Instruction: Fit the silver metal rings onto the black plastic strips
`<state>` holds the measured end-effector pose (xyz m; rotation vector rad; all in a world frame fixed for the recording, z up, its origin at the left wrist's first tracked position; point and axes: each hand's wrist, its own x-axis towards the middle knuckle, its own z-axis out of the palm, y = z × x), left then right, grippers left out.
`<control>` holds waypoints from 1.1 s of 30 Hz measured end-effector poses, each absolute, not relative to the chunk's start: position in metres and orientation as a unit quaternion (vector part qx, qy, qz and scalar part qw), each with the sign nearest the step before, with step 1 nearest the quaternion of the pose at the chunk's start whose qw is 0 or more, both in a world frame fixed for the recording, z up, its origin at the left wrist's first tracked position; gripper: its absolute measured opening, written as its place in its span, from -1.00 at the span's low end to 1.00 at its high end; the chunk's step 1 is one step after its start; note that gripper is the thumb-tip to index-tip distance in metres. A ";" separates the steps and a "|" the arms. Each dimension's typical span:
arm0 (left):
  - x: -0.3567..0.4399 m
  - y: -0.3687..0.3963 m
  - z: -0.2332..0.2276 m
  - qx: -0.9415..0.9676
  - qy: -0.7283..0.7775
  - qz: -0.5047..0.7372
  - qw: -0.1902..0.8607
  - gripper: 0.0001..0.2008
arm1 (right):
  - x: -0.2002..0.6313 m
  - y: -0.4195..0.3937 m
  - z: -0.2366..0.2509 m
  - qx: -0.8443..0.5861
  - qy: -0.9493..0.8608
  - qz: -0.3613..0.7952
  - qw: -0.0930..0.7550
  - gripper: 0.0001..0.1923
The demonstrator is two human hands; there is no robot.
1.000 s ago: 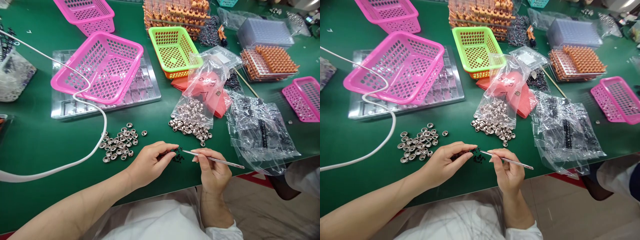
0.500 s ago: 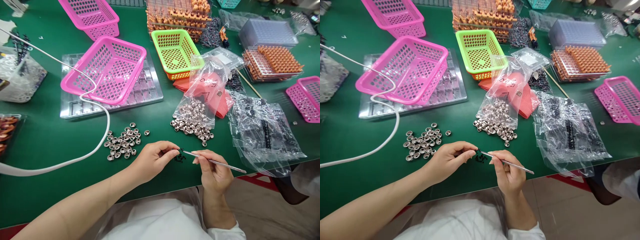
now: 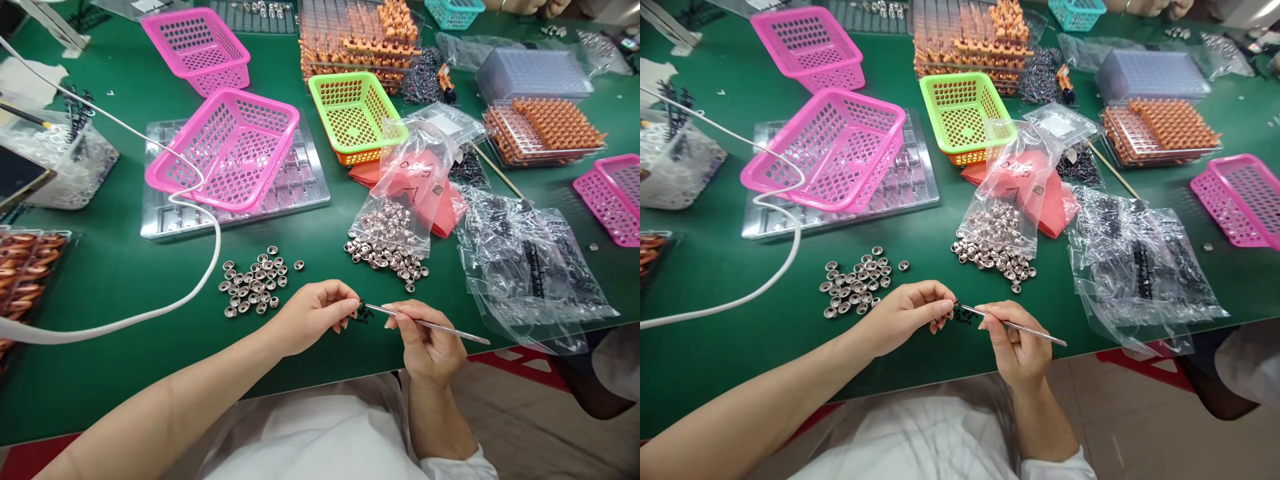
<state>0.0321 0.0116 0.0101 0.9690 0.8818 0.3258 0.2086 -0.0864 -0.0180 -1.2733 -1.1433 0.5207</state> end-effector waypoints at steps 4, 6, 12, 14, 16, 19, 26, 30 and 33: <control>0.032 0.012 0.010 0.439 0.399 0.137 0.793 -0.68 | 0.210 -0.086 -0.018 -0.546 -0.490 0.244 0.634 -0.80; 0.032 0.013 0.009 0.424 0.393 0.128 0.806 -0.65 | 0.211 -0.087 -0.018 -0.534 -0.491 0.256 0.639 -0.80; 0.031 0.014 0.006 0.371 0.369 0.101 0.846 -0.62 | 0.215 -0.088 -0.020 -0.518 -0.484 0.285 0.645 -0.78; 0.031 0.013 0.006 0.369 0.365 0.093 0.850 -0.62 | 0.217 -0.089 -0.020 -0.514 -0.476 0.303 0.646 -0.81; 0.031 0.012 0.007 0.368 0.363 0.086 0.852 -0.62 | 0.218 -0.089 -0.019 -0.506 -0.469 0.321 0.649 -0.85; 0.031 0.011 0.007 0.371 0.359 0.080 0.853 -0.61 | 0.220 -0.087 -0.018 -0.498 -0.462 0.339 0.651 -0.87; 0.032 0.009 0.005 0.387 0.366 0.104 0.840 -0.59 | 0.218 -0.085 -0.018 -0.507 -0.450 0.338 0.653 -0.87; 0.034 0.008 0.006 0.394 0.376 0.115 0.830 -0.55 | 0.216 -0.085 -0.019 -0.521 -0.446 0.327 0.650 -0.87; 0.034 0.009 0.007 0.395 0.384 0.127 0.825 -0.54 | 0.216 -0.085 -0.020 -0.522 -0.443 0.314 0.659 -0.86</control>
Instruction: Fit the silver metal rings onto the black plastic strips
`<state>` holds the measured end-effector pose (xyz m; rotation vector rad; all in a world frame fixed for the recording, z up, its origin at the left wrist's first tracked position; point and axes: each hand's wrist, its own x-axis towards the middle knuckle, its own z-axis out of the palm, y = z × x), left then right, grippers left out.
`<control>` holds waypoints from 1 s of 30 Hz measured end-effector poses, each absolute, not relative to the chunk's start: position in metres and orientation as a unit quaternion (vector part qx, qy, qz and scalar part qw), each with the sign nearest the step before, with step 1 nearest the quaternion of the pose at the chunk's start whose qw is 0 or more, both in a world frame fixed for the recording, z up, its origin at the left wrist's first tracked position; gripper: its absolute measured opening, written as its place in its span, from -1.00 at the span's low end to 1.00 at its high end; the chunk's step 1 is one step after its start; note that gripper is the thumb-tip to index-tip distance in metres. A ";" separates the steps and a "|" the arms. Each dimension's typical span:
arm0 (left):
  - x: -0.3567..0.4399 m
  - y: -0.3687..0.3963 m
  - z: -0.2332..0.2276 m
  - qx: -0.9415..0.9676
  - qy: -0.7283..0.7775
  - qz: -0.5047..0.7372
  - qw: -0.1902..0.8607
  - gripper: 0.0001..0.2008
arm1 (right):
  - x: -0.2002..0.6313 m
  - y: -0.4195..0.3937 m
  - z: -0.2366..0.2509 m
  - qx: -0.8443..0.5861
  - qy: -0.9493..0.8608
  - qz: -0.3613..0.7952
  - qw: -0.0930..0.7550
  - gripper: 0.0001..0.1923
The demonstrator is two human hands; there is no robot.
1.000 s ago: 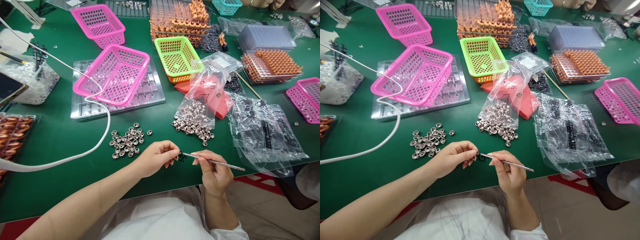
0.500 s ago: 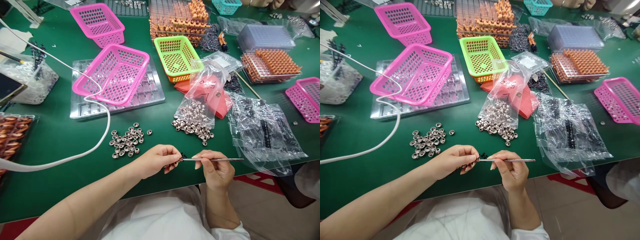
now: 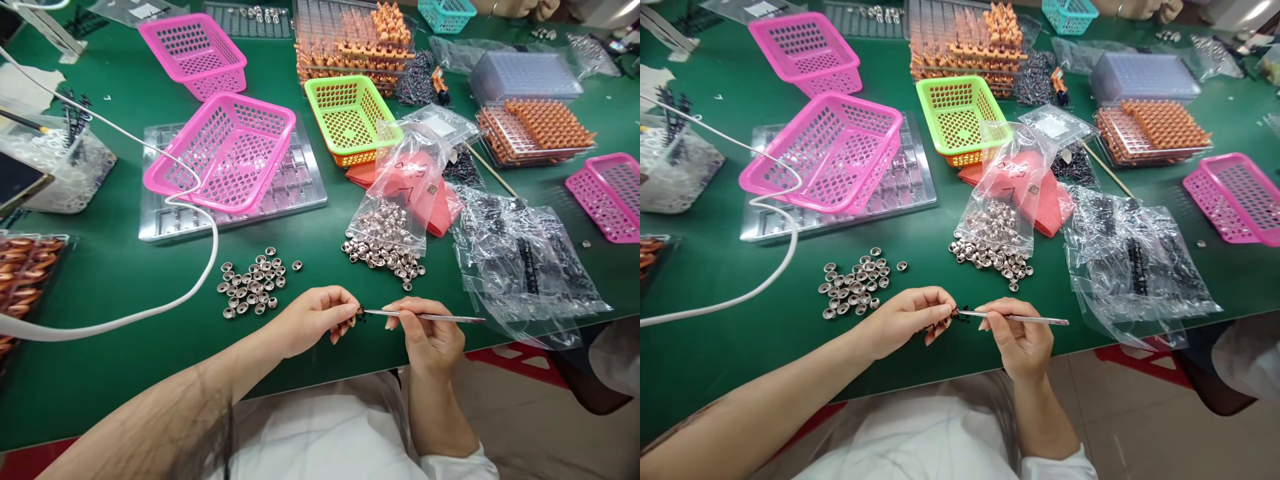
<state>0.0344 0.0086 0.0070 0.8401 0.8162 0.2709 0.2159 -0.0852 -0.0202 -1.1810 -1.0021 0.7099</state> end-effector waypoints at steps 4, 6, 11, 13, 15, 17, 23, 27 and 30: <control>0.034 0.009 0.007 0.382 0.400 0.147 0.820 -0.57 | 0.216 -0.083 -0.022 -0.524 -0.433 0.285 0.676 -0.86; 0.033 0.009 0.007 0.379 0.407 0.152 0.817 -0.59 | 0.215 -0.083 -0.022 -0.532 -0.426 0.280 0.676 -0.88; 0.033 0.009 0.005 0.367 0.408 0.160 0.821 -0.61 | 0.212 -0.083 -0.021 -0.543 -0.411 0.284 0.675 -0.91; 0.032 0.010 0.004 0.364 0.407 0.167 0.821 -0.63 | 0.211 -0.084 -0.020 -0.546 -0.407 0.286 0.674 -0.92; 0.032 0.010 0.003 0.365 0.409 0.181 0.817 -0.66 | 0.210 -0.083 -0.019 -0.549 -0.407 0.284 0.673 -0.93; 0.032 0.011 0.004 0.370 0.411 0.195 0.810 -0.70 | 0.210 -0.082 -0.019 -0.552 -0.407 0.274 0.675 -0.95; 0.033 0.013 0.012 0.314 0.428 0.212 0.820 -0.69 | 0.218 -0.078 -0.017 -0.522 -0.392 0.319 0.687 -0.93; 0.032 0.015 0.016 0.280 0.428 0.229 0.828 -0.68 | 0.219 -0.081 -0.011 -0.495 -0.368 0.370 0.695 -0.92; 0.031 0.017 0.017 0.247 0.423 0.247 0.836 -0.66 | 0.214 -0.083 -0.006 -0.480 -0.358 0.386 0.702 -0.90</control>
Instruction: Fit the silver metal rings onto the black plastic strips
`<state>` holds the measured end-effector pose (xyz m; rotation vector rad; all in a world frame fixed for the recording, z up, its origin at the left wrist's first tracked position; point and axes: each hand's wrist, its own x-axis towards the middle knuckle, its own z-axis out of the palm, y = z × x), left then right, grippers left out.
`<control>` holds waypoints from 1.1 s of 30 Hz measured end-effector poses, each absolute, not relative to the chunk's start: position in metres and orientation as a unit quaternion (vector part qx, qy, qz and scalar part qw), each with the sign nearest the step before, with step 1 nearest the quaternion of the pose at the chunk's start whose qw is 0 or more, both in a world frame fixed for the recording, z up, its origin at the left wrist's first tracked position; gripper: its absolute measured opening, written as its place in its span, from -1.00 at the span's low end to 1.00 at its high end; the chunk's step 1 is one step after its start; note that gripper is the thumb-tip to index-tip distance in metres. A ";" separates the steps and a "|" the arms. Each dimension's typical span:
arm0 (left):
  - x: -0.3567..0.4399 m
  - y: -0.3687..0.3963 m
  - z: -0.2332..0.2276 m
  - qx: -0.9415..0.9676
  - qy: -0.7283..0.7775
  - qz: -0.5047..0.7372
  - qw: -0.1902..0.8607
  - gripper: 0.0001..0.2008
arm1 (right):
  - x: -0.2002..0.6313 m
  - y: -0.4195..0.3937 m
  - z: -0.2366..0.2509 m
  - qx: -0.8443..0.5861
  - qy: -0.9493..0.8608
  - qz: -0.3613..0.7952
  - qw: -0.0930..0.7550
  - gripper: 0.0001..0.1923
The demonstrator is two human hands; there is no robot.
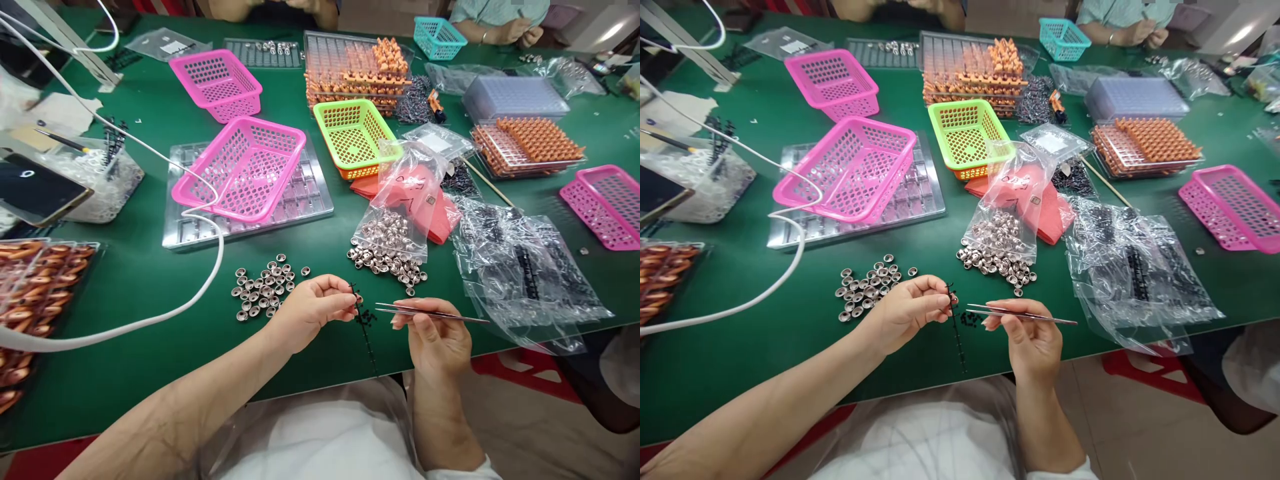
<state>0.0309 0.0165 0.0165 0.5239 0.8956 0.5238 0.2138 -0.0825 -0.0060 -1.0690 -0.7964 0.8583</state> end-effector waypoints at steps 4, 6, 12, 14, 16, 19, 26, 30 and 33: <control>0.030 0.018 0.018 0.223 0.434 0.272 0.830 -0.63 | 0.205 -0.081 -0.004 -0.484 -0.347 0.384 0.706 -0.88; 0.029 0.018 0.019 0.220 0.440 0.287 0.822 -0.62 | 0.201 -0.080 -0.006 -0.487 -0.339 0.382 0.708 -0.84; 0.026 0.014 0.028 0.254 0.456 0.347 0.779 -0.66 | 0.193 -0.081 -0.011 -0.447 -0.347 0.415 0.713 -0.87; 0.025 0.010 0.030 0.271 0.460 0.372 0.760 -0.68 | 0.190 -0.082 -0.010 -0.407 -0.374 0.446 0.705 -0.87; 0.024 0.007 0.031 0.276 0.465 0.399 0.741 -0.71 | 0.187 -0.083 -0.009 -0.384 -0.397 0.477 0.684 -0.86; 0.024 0.003 0.032 0.269 0.475 0.432 0.718 -0.73 | 0.185 -0.083 -0.009 -0.392 -0.410 0.483 0.667 -0.84; 0.022 -0.002 0.029 0.214 0.449 0.457 0.737 -0.70 | 0.177 -0.078 -0.012 -0.370 -0.425 0.495 0.662 -0.82; 0.020 -0.003 0.030 0.192 0.428 0.447 0.762 -0.68 | 0.175 -0.078 -0.010 -0.379 -0.399 0.515 0.658 -0.84; 0.016 -0.003 0.033 0.200 0.426 0.411 0.781 -0.65 | 0.181 -0.078 -0.007 -0.401 -0.403 0.507 0.648 -0.89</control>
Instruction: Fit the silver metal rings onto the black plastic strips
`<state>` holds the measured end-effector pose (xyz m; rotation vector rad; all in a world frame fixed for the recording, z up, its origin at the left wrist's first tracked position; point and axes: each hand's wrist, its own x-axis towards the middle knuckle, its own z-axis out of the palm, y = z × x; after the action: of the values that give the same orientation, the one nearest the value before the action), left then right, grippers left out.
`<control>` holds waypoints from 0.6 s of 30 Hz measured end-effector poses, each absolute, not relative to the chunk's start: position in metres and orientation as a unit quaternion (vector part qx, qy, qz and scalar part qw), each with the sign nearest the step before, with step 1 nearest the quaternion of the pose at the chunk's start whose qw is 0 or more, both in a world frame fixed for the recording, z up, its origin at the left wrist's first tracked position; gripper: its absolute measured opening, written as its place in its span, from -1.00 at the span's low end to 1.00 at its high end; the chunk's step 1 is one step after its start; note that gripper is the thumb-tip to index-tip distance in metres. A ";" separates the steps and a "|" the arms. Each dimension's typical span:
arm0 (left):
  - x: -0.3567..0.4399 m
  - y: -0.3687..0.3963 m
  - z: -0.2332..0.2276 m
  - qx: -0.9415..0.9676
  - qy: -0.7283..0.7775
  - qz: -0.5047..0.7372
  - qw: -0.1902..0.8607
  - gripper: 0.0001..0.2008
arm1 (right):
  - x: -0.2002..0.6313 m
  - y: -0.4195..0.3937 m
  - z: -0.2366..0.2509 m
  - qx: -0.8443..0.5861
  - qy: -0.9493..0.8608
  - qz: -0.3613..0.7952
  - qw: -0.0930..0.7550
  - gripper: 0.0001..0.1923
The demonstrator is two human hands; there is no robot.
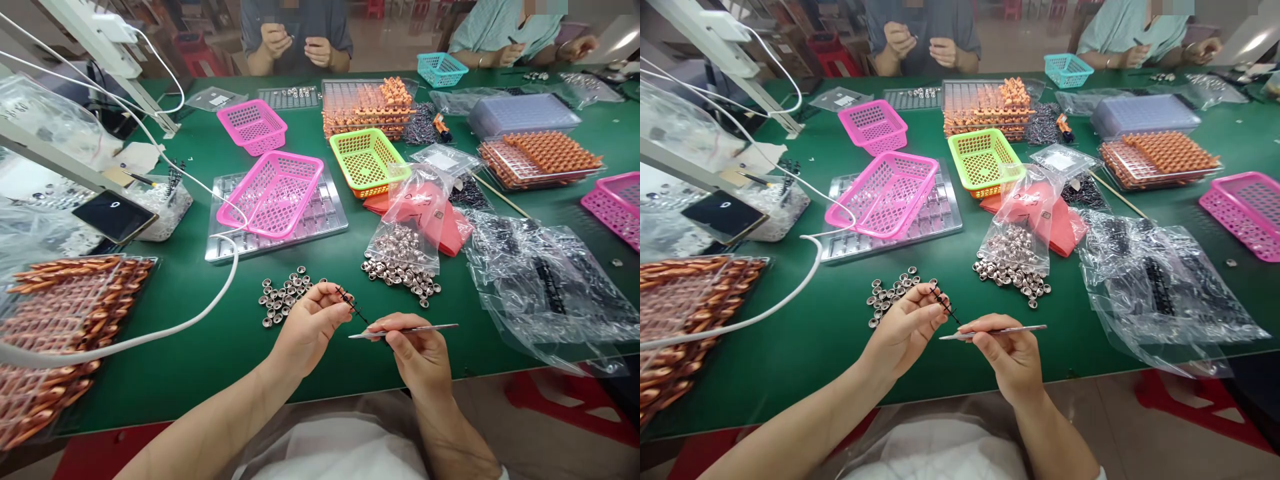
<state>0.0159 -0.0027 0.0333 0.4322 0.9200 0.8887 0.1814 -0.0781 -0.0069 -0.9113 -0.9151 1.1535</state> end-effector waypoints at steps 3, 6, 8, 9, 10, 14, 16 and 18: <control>0.010 -0.001 0.034 0.218 0.433 0.355 0.800 -0.61 | 0.192 -0.077 -0.004 -0.400 -0.437 0.494 0.636 -0.90; 0.005 0.000 0.030 0.245 0.434 0.279 0.821 -0.64 | 0.200 -0.075 -0.002 -0.381 -0.499 0.477 0.615 -0.88; 0.003 0.000 0.026 0.259 0.426 0.231 0.835 -0.69 | 0.204 -0.075 -0.002 -0.372 -0.530 0.467 0.603 -0.86; 0.002 0.001 0.025 0.264 0.422 0.216 0.840 -0.70 | 0.205 -0.074 -0.002 -0.369 -0.539 0.463 0.600 -0.85; 0.002 0.001 0.024 0.267 0.418 0.206 0.844 -0.71 | 0.205 -0.074 -0.003 -0.366 -0.545 0.461 0.597 -0.84; 0.003 0.005 0.025 0.290 0.397 0.180 0.852 -0.71 | 0.204 -0.076 -0.005 -0.356 -0.551 0.470 0.591 -0.82; 0.004 0.009 0.027 0.305 0.384 0.162 0.856 -0.71 | 0.204 -0.076 -0.006 -0.352 -0.548 0.478 0.590 -0.81; 0.004 0.011 0.028 0.315 0.382 0.154 0.855 -0.72 | 0.206 -0.076 -0.006 -0.348 -0.546 0.483 0.589 -0.79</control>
<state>0.0036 0.0107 0.0275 0.6632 0.8040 0.3236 0.2058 -0.0759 -0.0064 -0.8114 -1.2710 1.1256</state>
